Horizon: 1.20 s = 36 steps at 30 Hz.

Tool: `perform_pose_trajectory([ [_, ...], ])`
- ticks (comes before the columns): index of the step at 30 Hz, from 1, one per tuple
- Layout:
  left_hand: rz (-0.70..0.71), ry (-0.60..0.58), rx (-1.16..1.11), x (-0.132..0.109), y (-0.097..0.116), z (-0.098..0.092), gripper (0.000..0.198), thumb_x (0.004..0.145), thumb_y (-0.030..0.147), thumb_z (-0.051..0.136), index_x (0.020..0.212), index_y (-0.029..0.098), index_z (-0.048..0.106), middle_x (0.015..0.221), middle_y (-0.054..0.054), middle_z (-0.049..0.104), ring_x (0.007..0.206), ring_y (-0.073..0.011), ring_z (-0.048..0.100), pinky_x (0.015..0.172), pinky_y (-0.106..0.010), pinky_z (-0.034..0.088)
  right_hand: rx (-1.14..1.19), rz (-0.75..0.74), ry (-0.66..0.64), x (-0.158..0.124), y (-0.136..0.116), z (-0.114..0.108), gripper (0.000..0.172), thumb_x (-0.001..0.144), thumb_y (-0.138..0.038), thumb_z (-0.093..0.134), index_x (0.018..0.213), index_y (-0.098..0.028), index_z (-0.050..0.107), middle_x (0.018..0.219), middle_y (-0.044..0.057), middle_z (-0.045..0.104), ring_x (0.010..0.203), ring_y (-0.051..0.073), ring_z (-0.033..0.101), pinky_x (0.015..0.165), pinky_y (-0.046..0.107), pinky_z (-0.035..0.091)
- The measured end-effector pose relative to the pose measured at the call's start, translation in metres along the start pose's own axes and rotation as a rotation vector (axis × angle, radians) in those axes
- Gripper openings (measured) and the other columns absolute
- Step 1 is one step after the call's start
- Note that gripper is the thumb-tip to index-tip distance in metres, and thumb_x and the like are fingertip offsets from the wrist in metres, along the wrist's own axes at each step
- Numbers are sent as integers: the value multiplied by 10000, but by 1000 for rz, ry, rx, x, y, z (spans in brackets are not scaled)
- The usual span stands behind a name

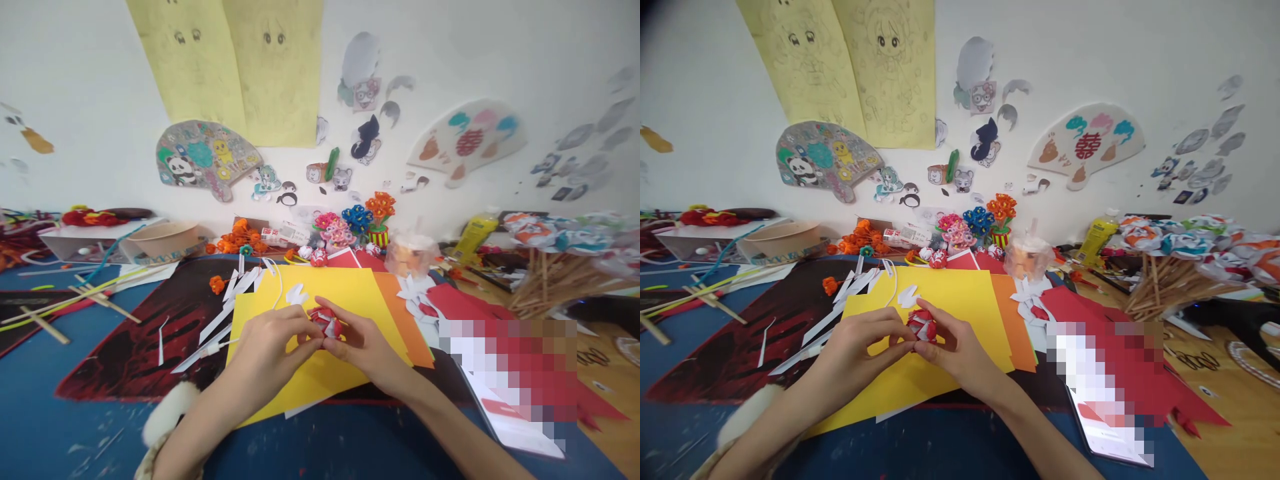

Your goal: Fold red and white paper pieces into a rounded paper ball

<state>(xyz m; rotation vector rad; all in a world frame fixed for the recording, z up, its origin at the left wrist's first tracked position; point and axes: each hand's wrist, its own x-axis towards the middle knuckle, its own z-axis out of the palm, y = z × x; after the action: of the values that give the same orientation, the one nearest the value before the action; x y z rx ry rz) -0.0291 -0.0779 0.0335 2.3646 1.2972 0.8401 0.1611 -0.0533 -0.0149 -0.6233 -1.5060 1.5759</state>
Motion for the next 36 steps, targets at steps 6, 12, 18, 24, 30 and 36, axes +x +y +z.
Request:
perform_pose_trajectory([
  [6, -1, 13, 30, -2, 3, 1, 131, 885, 176, 581, 829, 220, 691, 799, 7, 634, 711, -137, 569, 628, -244, 397, 31, 8, -5, 0, 2, -1, 625, 809, -335, 754, 1378, -270, 504, 1298, 62, 610, 1203, 240, 571, 1019, 421, 468],
  [12, 9, 30, 72, -1, 6, 3, 134, 891, 182, 549, 831, 201, 667, 808, -6, 624, 684, -141, 559, 615, -251, 394, 41, -12, 48, 1, 2, 1, 580, 786, -331, 768, 1323, -284, 554, 1209, 65, 644, 1112, 234, 607, 944, 410, 510],
  [18, -58, 66, 8, 0, 2, 1, 133, 883, 192, 552, 841, 216, 676, 812, 2, 637, 696, -127, 569, 595, -228, 376, -86, -90, 190, 2, -2, -6, 501, 794, -378, 751, 1257, -325, 567, 1292, 56, 573, 1091, 216, 606, 905, 389, 536],
  [24, -114, 34, -29, 4, 2, 1, 149, 865, 195, 554, 771, 202, 669, 771, 0, 634, 686, -127, 556, 591, -231, 368, -219, -132, 236, 3, 0, -6, 384, 789, -387, 752, 1125, -283, 596, 1199, 54, 612, 1064, 217, 625, 899, 375, 541],
  [30, -130, 25, 18, 4, 3, 3, 112, 839, 186, 592, 764, 207, 673, 758, 7, 629, 686, -132, 563, 590, -235, 365, -180, -11, 122, 4, 2, 0, 332, 822, -373, 709, 1118, -265, 604, 1190, 56, 624, 1018, 211, 641, 845, 372, 553],
  [36, -120, 22, 151, 2, 6, 7, 96, 847, 172, 589, 790, 205, 658, 824, 4, 649, 716, -152, 597, 623, -255, 392, -450, -226, 331, 1, 2, 4, 259, 811, -266, 699, 1034, -252, 570, 1040, 33, 588, 914, 190, 609, 767, 338, 520],
])
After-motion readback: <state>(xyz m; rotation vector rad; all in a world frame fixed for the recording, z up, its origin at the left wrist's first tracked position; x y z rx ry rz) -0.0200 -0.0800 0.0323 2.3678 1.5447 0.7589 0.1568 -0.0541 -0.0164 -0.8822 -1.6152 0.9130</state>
